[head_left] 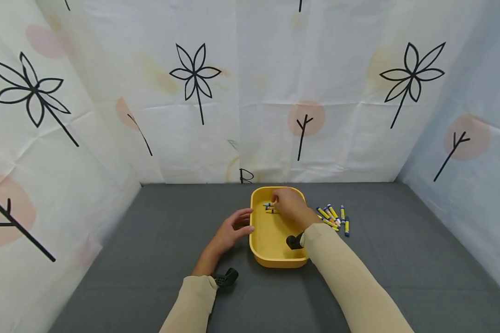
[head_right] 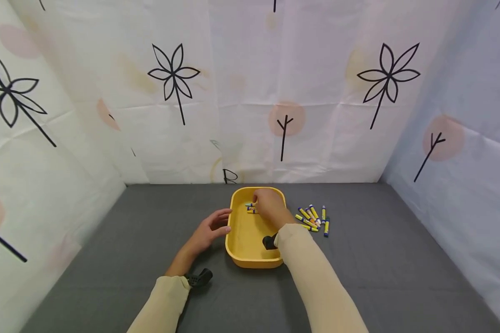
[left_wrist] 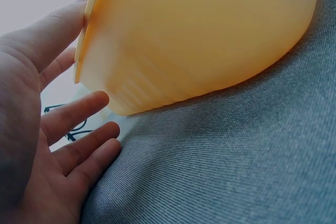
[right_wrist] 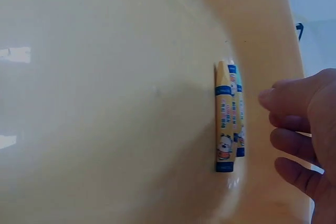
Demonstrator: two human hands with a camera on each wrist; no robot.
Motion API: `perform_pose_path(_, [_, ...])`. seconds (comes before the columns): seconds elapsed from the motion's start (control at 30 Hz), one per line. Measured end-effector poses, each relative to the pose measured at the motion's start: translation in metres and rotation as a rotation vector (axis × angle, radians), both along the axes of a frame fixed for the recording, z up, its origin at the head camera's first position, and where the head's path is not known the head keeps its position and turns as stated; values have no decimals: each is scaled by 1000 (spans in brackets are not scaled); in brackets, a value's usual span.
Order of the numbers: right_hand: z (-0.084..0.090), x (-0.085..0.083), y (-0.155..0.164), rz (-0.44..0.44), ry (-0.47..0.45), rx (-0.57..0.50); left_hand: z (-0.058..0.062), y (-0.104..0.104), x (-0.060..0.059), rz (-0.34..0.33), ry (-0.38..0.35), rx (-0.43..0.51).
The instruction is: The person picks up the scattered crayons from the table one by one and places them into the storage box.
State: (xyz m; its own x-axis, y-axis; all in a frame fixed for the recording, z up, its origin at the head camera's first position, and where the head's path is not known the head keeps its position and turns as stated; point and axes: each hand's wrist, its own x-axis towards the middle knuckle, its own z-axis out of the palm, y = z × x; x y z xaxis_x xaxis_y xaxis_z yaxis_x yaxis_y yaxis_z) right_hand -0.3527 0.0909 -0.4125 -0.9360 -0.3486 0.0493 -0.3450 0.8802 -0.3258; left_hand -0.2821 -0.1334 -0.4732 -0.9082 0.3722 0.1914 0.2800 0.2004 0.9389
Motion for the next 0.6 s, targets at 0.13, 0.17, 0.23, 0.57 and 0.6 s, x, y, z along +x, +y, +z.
perform_pose_path(0.13, [9,2,5,-15,66,-45,-1,1,0,9,2,5])
perform_pose_path(0.17, [11,3,7,-17,71,-60,-1,0,0,10,0,6])
perform_pose_path(0.23, [15,5,10,-19,79,-91,-1,0,0,12,-5,6])
perform_pose_path(0.57, [19,7,42,-66,183,-193,-3,-1,0,0,-2,18])
perform_pose_path(0.6, [20,7,46,-75,181,-198,-2,-1,0,-3,-3,19])
